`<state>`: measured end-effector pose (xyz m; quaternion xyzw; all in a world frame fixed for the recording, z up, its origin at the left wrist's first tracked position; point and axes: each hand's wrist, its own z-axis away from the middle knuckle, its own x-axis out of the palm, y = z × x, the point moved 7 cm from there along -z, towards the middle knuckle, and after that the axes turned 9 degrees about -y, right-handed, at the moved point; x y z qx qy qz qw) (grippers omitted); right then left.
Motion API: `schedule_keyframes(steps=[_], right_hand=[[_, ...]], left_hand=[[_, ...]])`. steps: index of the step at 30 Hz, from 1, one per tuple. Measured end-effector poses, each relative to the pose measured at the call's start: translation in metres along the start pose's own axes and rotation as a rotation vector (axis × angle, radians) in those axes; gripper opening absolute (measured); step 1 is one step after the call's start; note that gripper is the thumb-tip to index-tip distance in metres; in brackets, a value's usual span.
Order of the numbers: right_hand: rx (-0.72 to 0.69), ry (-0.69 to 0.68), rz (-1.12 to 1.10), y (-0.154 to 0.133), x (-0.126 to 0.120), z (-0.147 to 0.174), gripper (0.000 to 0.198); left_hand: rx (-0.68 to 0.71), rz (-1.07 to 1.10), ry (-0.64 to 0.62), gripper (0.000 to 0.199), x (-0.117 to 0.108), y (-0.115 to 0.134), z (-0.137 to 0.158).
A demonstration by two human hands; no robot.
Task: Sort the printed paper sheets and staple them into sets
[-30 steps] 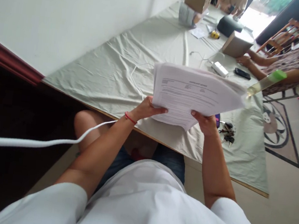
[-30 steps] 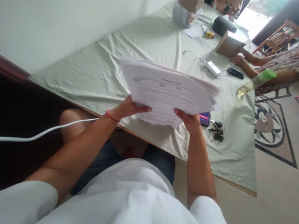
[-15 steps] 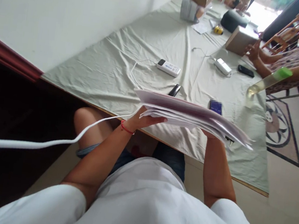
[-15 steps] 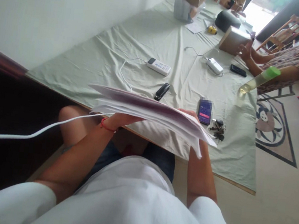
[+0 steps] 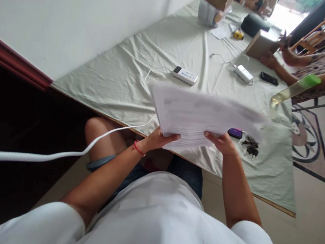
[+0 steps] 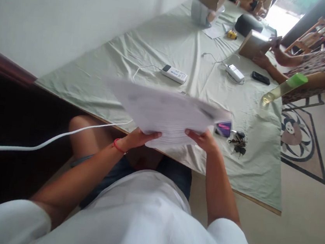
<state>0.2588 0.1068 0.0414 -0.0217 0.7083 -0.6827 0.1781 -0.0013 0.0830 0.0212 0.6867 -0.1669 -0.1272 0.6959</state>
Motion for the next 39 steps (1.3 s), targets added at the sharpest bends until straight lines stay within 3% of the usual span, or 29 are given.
schedule_keyframes(steps=[5, 12, 21, 25, 29, 35, 39], right_hand=[[0.103, -0.112, -0.061, -0.004, 0.013, 0.027, 0.051], [0.312, -0.205, -0.124, 0.015, 0.035, 0.067, 0.047], [0.212, -0.133, -0.130, 0.012, 0.035, 0.075, 0.044], [0.183, -0.135, -0.046, 0.009, 0.032, 0.077, 0.043], [0.228, -0.228, 0.038, 0.011, 0.032, 0.081, 0.038], [0.297, -0.077, -0.099, 0.017, 0.018, 0.077, 0.041], [0.276, -0.112, -0.129, 0.023, 0.030, 0.070, 0.050]], left_hand=[[-0.195, 0.361, -0.010, 0.060, 0.014, -0.030, 0.029], [-0.159, 0.628, 0.091, 0.060, 0.020, -0.042, 0.040], [-0.093, 0.589, 0.047, 0.058, 0.026, -0.024, 0.035], [-0.011, 0.569, 0.165, 0.056, 0.009, -0.015, 0.027], [0.014, 0.585, 0.255, 0.058, -0.001, -0.012, 0.024], [-0.118, 0.705, 0.036, 0.053, 0.016, -0.018, 0.023], [-0.120, 0.688, 0.043, 0.050, 0.019, -0.020, 0.016]])
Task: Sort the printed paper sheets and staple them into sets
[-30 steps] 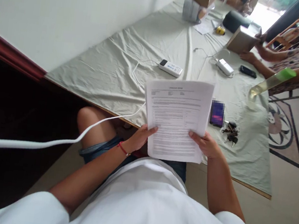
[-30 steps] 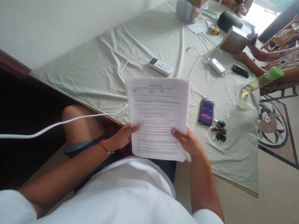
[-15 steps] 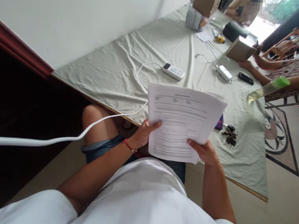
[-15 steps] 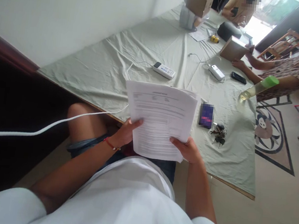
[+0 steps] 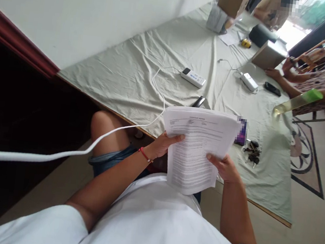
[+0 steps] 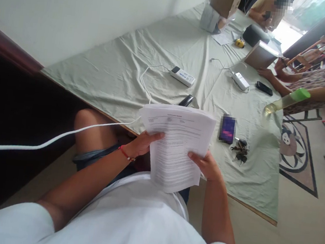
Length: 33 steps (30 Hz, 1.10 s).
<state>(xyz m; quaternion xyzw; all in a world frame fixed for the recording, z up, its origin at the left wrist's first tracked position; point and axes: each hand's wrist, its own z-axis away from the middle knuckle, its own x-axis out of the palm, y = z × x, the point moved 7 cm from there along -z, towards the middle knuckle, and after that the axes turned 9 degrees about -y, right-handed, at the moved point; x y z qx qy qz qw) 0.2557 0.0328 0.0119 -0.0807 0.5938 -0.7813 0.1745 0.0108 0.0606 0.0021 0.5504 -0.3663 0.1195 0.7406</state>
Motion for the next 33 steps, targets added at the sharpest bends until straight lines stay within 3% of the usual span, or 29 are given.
schedule_keyframes(steps=[2, 4, 8, 9, 11, 14, 18, 21, 33], right_hand=[[0.023, -0.013, 0.029, 0.004, 0.001, -0.007, 0.052], [0.023, 0.071, 0.097, 0.003, -0.010, -0.015, 0.052], [-0.238, 0.595, 0.430, -0.046, -0.052, -0.027, 0.052], [-0.319, 0.640, 0.527, -0.063, -0.052, -0.033, 0.047], [-0.457, 0.555, 0.756, -0.096, -0.036, -0.053, 0.035], [-0.548, 0.357, 1.009, -0.130, 0.000, -0.086, 0.034], [-0.524, 0.104, 1.168, -0.138, 0.037, -0.116, 0.032], [-0.479, -0.009, 1.194, -0.131, 0.045, -0.126, 0.035], [-0.523, -0.067, 1.113, -0.122, 0.052, -0.137, 0.040]], left_hand=[[0.003, 0.007, -0.001, 0.051, 0.000, -0.001, -0.007], [-0.016, -0.002, 0.030, 0.052, -0.004, -0.002, -0.015], [-0.101, -0.093, 0.095, 0.052, -0.012, -0.005, -0.028], [-0.125, -0.106, 0.085, 0.052, -0.012, -0.006, -0.031], [-0.164, -0.121, 0.042, 0.052, -0.010, -0.008, -0.034], [-0.194, -0.138, -0.013, 0.049, -0.007, -0.010, -0.036], [-0.196, -0.165, 0.006, 0.048, -0.012, -0.007, -0.034], [-0.193, -0.184, 0.015, 0.048, -0.013, -0.004, -0.032], [-0.190, -0.251, 0.081, 0.052, -0.016, -0.009, -0.039]])
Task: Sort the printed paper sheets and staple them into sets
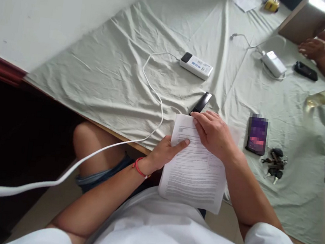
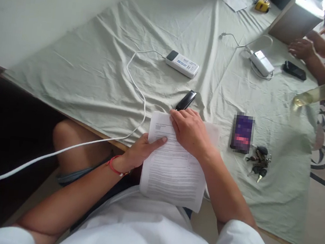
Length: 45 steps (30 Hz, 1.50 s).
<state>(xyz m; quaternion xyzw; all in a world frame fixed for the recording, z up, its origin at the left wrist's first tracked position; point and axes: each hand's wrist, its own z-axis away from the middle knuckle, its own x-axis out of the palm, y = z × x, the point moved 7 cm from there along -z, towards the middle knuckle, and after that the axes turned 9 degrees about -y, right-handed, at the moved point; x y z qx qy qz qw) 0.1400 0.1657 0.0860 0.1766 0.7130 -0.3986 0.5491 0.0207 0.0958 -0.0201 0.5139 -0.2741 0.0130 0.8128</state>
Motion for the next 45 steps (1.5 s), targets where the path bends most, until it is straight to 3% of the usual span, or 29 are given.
schedule_keyframes(steps=[9, 16, 25, 32, 36, 39, 45], right_hand=[[0.017, -0.032, -0.059, 0.001, 0.001, 0.000, 0.034], [0.034, -0.044, -0.181, 0.007, 0.010, -0.003, 0.031], [-0.010, -0.028, -0.317, 0.013, 0.020, -0.004, 0.032], [0.001, -0.086, -0.435, 0.016, 0.034, -0.007, 0.031], [0.001, -0.070, -0.512, 0.022, 0.040, -0.007, 0.029], [-0.004, -0.070, -0.531, 0.026, 0.043, -0.007, 0.030], [0.085, -0.040, -0.471, 0.042, 0.043, -0.007, 0.028]], left_hand=[[0.036, -0.052, 0.054, 0.048, 0.002, 0.006, 0.005], [0.124, -0.041, 0.181, 0.060, -0.003, 0.013, 0.001], [0.074, 0.030, 0.235, 0.056, -0.008, 0.013, -0.007], [0.216, -0.044, 0.276, 0.049, -0.018, 0.032, -0.012], [0.333, -0.037, 0.233, 0.043, -0.016, 0.042, -0.017], [0.332, -0.094, 0.223, 0.039, -0.017, 0.044, -0.022], [0.265, -0.271, 0.345, 0.035, -0.031, 0.049, -0.032]])
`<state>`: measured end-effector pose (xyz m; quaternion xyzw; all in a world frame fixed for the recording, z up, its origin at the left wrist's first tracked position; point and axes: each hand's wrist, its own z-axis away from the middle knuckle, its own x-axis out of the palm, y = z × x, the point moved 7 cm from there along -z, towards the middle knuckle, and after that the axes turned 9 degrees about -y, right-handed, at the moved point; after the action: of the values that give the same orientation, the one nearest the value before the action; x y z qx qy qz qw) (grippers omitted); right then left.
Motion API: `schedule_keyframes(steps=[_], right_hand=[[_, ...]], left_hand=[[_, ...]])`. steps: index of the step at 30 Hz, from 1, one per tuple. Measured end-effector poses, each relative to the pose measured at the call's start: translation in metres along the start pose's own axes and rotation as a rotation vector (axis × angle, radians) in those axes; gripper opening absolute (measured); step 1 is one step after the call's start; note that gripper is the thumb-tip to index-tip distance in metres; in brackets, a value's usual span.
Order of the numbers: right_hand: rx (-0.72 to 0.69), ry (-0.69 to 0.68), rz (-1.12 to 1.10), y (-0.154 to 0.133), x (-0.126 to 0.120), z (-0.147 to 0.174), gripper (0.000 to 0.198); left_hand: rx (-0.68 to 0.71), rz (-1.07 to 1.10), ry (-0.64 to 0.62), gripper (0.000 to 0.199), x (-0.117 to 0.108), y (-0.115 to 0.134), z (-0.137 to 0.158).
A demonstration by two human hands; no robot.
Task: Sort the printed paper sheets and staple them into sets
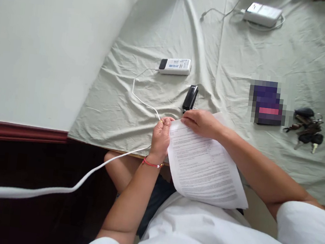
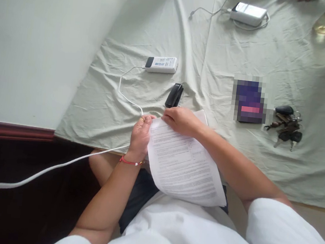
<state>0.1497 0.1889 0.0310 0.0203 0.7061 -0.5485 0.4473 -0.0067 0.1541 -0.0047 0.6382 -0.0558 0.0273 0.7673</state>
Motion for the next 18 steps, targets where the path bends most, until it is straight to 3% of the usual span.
schedule_keyframes(steps=[4, 11, 18], right_hand=[[0.099, 0.008, 0.037, 0.018, -0.002, -0.001, 0.028], [0.207, 0.163, 0.193, 0.047, -0.015, -0.001, 0.031], [0.317, 0.206, 0.236, 0.061, -0.021, -0.004, 0.032]], left_hand=[[-0.078, -0.112, 0.021, 0.025, 0.000, -0.006, -0.011], [-0.191, -0.248, 0.013, 0.007, 0.007, -0.015, -0.021], [-0.150, -0.566, -0.009, 0.033, 0.016, 0.002, -0.035]])
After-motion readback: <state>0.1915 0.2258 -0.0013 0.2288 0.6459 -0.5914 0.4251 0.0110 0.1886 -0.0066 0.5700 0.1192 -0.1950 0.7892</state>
